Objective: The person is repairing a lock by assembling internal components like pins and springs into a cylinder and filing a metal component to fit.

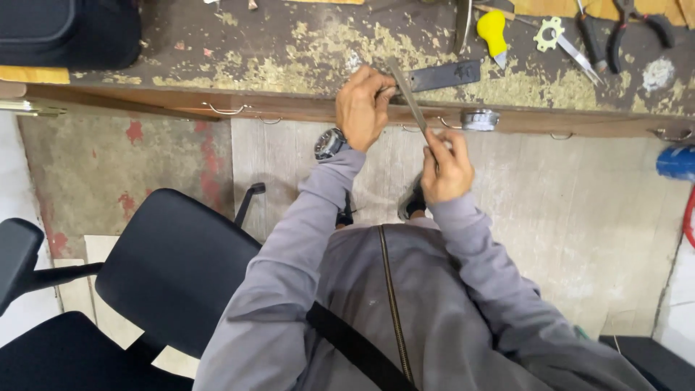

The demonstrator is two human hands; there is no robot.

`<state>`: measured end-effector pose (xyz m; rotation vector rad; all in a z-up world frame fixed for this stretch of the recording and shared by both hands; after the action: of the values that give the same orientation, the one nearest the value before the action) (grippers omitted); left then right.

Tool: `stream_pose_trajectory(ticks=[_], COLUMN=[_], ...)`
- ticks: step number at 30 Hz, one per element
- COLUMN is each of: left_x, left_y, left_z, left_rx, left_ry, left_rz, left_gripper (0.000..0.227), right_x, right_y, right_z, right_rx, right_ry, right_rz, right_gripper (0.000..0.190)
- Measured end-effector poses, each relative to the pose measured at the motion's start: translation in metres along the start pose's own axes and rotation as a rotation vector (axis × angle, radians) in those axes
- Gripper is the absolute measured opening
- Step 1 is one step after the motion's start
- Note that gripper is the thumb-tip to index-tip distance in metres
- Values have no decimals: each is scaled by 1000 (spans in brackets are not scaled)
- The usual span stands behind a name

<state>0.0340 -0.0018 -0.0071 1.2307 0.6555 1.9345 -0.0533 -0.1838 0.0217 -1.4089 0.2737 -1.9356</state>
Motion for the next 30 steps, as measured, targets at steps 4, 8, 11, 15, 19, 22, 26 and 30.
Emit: stream_pose_trajectory(ticks=[4,8,11,15,19,22,26,30], left_x=[15,49,88,109,93,61,6,-65], left_y=[3,25,71,124,149,155,165,185], left_z=[8,24,33,63,88,98,113,109], left_rx=[70,220,321,408,476,534,571,599], left_ry=[-129,-165,-283,-333,-284,-234,-155,-54], left_rz=[-9,-253,-577,-701,-748,-736,-667,-509], left_gripper=[5,9,16,18,21,25,24,16], right_x=[-22,9,0,0,59,113,148,137], right_y=[10,26,54,58,35,42,62,96], right_z=[64,101,91,92,111,128,145,153], right_rx=[8,177,237,297,261,193,154,229], right_ry=[-147,-90,-74,-10,71,144,181,118], right_rz=[-4,-5,-366,-365,115,362,424,362], right_gripper=[34,29,28,22,20,17,22,36])
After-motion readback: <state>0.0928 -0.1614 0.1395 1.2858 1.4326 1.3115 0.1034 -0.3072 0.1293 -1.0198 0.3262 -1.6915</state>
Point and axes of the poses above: each hand's wrist, its own z-axis towards the middle knuckle, its own x-axis out of the back of the hand, y = z × x, the point moved 3 cm from there along z, towards the middle knuckle, and after that the axes turned 4 degrees about -y, right-handed, at the moved point
